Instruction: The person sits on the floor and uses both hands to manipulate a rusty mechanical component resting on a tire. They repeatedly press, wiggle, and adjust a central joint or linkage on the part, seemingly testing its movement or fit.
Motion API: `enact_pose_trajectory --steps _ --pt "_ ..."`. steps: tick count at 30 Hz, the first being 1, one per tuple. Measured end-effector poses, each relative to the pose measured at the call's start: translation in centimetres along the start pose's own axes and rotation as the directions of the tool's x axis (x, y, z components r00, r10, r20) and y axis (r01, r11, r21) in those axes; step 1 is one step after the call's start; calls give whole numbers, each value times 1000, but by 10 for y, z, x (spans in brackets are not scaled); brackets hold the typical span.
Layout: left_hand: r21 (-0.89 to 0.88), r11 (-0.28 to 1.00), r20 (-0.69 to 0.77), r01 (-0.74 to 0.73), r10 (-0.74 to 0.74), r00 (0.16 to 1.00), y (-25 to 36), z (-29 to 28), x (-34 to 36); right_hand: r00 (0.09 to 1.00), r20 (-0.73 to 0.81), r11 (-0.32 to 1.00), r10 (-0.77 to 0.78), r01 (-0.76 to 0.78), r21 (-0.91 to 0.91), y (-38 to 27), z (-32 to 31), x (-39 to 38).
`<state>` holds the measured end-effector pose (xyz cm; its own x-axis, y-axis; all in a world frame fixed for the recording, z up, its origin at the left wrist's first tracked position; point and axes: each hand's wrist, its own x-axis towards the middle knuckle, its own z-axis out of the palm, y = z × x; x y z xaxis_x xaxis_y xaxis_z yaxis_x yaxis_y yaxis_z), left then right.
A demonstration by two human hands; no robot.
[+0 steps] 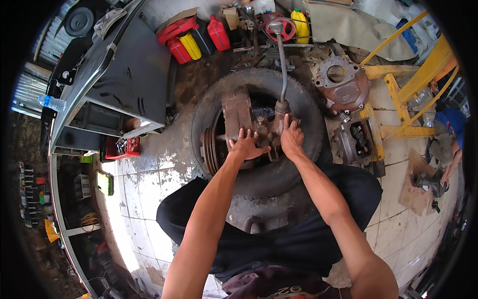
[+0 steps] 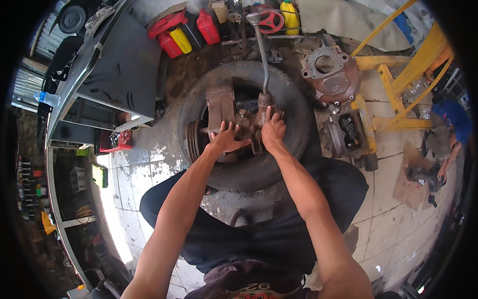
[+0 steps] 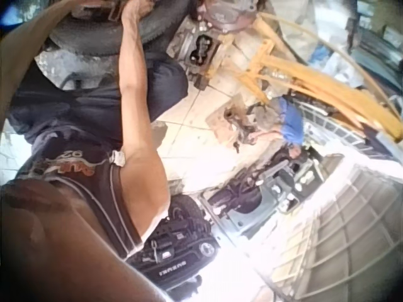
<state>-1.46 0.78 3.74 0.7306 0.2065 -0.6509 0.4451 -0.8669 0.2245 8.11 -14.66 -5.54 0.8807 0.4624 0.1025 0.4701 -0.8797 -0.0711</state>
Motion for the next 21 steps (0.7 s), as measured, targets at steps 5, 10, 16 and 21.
enact_pose_trajectory --steps 5,10,16,21 --pt "-17 1000 16 12 -12 1000 -3 -6 3 994 109 1000 -11 13 -19 -15 -7 -20" --pt "13 1000 12 -4 4 1000 -2 -3 6 999 37 1000 -4 4 -7 -8 -5 -12" --pt "10 1000 51 12 -13 999 -2 -7 6 997 78 999 8 -11 41 -9 -14 -15" --pt "6 1000 40 14 -14 999 -5 -4 7 991 133 999 -5 0 37 -13 -17 -25"
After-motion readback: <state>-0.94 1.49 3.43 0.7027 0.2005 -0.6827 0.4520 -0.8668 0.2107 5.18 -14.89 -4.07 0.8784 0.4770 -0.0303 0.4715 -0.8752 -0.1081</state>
